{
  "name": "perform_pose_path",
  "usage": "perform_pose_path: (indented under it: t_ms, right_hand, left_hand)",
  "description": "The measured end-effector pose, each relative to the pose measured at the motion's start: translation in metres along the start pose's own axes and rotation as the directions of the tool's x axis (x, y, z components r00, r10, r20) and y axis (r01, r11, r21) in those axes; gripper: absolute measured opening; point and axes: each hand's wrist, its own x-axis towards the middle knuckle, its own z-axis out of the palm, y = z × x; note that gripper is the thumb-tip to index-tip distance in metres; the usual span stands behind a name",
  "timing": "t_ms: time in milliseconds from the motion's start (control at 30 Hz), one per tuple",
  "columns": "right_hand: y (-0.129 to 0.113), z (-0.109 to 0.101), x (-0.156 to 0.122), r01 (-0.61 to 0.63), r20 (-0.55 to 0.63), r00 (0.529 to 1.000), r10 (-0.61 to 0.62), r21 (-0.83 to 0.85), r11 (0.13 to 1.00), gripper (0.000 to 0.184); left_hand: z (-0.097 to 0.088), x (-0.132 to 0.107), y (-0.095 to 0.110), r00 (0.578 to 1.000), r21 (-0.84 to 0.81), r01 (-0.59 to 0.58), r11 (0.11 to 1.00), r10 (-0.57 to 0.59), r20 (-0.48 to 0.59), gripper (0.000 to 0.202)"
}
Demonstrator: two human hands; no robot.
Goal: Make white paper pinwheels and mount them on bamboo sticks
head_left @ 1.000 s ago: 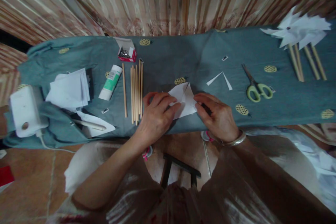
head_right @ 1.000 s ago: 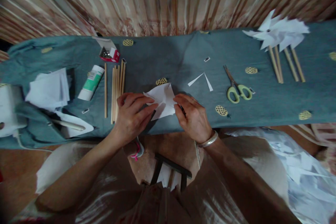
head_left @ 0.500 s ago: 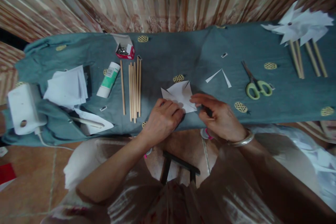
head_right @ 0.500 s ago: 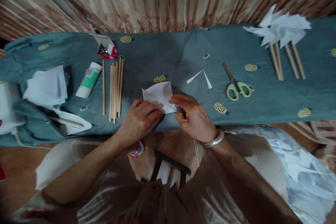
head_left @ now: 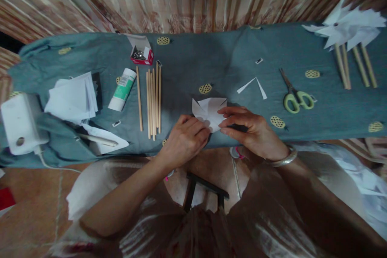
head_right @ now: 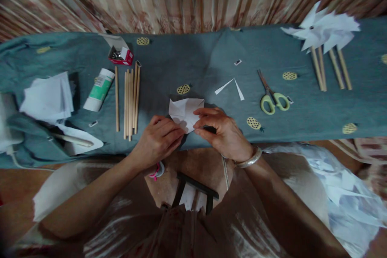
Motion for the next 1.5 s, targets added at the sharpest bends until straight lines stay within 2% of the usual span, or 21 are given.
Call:
perform_pose_path:
  t_ms: [133,267,500,700,1000,1100,1267,1500]
  right_hand:
    - [-0.001,0.004,0.002,0.002,-0.009,1.000,-0.002,-0.016,1.000,0.009]
    - [-0.003,0.011,0.006,0.030,-0.050,0.998,-0.036,-0.108,0.994,0.009]
    - [-0.005,0.019,0.012,0.048,-0.101,0.992,-0.071,-0.212,0.976,0.008]
    - [-0.005,0.024,0.013,0.053,-0.120,0.989,-0.084,-0.237,0.970,0.009]
    - [-0.006,0.024,0.015,0.065,-0.122,0.988,-0.097,-0.242,0.968,0.011]
    - [-0.005,0.024,0.014,0.062,-0.124,0.988,-0.093,-0.236,0.970,0.010]
    - [-0.003,0.024,0.013,0.068,-0.136,0.985,-0.102,-0.231,0.970,0.008]
    - [-0.005,0.023,0.013,0.065,-0.122,0.988,-0.094,-0.227,0.972,0.009]
  left_hand:
    - [0.000,-0.001,0.000,1.000,0.009,-0.018,1.000,0.018,0.013,0.017]
    - [-0.001,-0.001,0.002,1.000,-0.006,-0.005,1.000,0.005,0.021,0.017]
    - [0.003,-0.004,0.004,1.000,-0.020,0.018,1.000,-0.018,-0.013,0.020]
    - [0.004,-0.004,0.003,1.000,-0.006,-0.002,1.000,0.002,0.026,0.019]
    - [0.000,-0.003,0.004,1.000,-0.063,0.011,0.998,-0.013,-0.028,0.017]
    - [-0.006,-0.005,-0.003,0.996,-0.121,0.067,0.990,-0.073,-0.050,0.019]
    - [-0.012,-0.008,-0.024,0.942,-0.232,0.299,0.926,-0.325,-0.081,0.020]
    - [0.004,-0.002,-0.032,0.936,-0.340,0.321,0.884,-0.351,-0.027,0.018]
